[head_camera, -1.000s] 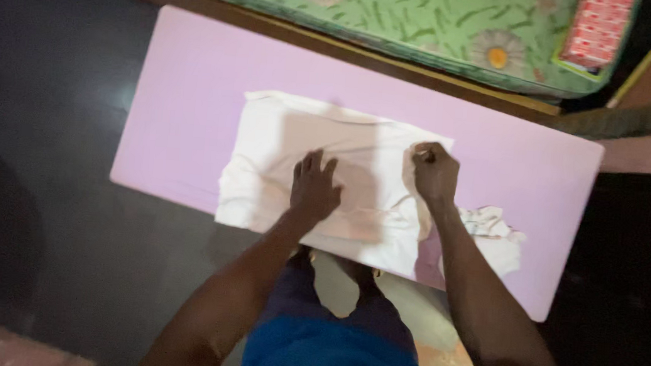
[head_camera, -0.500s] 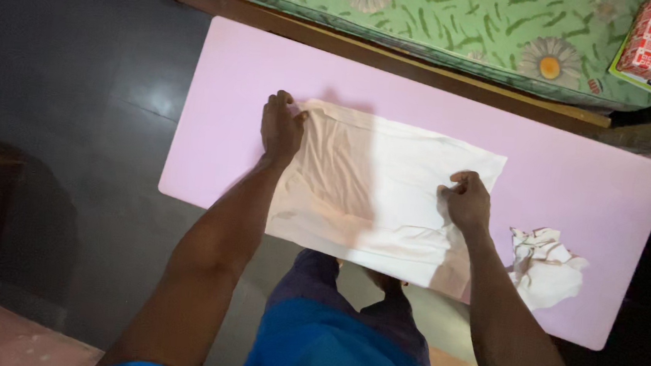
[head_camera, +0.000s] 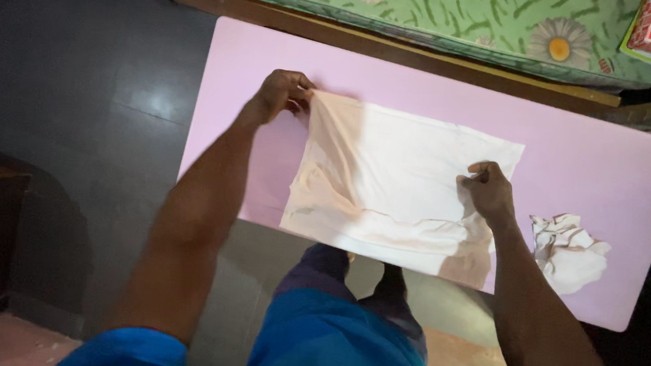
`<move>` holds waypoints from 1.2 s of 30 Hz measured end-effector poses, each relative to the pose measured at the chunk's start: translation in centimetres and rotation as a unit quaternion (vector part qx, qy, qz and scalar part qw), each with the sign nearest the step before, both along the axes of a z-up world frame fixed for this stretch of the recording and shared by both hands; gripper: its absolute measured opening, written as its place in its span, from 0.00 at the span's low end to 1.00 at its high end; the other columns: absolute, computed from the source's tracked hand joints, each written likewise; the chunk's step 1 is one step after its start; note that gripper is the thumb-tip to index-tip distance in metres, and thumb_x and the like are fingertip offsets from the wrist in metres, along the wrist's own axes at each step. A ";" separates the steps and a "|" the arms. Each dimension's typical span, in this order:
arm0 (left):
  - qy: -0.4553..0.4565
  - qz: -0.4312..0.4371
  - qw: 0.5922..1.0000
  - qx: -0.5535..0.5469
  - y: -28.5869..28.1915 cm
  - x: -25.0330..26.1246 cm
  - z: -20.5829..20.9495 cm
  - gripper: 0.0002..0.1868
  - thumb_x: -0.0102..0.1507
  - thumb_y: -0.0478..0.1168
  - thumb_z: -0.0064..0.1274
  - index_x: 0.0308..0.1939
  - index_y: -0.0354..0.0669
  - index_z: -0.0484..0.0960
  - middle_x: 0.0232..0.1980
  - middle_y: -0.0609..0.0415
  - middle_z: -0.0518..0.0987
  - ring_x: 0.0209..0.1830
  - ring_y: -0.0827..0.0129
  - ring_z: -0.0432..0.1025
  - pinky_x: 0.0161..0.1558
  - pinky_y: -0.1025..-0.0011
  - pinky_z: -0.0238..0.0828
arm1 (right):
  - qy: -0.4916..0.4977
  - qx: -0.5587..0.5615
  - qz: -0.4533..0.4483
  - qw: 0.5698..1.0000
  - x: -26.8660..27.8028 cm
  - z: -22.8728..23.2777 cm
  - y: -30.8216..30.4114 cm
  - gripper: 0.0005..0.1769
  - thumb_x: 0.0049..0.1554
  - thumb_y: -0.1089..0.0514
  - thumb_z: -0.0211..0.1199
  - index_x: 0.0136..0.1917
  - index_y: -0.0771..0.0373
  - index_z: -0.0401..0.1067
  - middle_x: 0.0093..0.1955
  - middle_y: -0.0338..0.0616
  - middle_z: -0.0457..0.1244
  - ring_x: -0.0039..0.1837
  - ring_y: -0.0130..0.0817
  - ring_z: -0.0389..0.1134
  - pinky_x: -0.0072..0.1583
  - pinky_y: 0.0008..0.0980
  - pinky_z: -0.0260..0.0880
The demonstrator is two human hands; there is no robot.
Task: The person picks up a white shirt from a desk and folds it by hand, سپس placing it onto a stack of clothes on a bed.
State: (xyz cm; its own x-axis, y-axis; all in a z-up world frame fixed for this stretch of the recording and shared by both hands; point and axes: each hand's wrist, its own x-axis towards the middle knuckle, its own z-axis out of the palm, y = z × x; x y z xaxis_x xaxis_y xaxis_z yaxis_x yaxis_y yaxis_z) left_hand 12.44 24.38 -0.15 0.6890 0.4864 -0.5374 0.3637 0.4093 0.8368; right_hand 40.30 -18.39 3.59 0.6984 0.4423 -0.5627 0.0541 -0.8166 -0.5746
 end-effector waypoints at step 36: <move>0.282 0.049 0.895 0.341 -5.5 6.0 -1.7 0.25 0.66 0.53 0.63 0.53 0.39 0.72 0.43 0.42 0.80 0.46 0.49 0.76 0.48 0.53 0.72 | -0.131 0.100 -0.197 0.966 12.5 -3.9 -0.6 0.09 0.59 0.59 0.68 0.51 0.63 0.72 0.42 0.46 0.70 0.41 0.30 0.70 0.41 0.29 0.71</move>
State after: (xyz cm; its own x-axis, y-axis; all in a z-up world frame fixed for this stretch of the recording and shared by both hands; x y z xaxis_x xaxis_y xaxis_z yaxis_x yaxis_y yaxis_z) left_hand 18.42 18.90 -1.88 0.3369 0.8770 -0.3425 0.7980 -0.0729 0.5982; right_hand 52.79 -19.03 -0.27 0.9417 0.1936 -0.2751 -0.0743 -0.6780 -0.7313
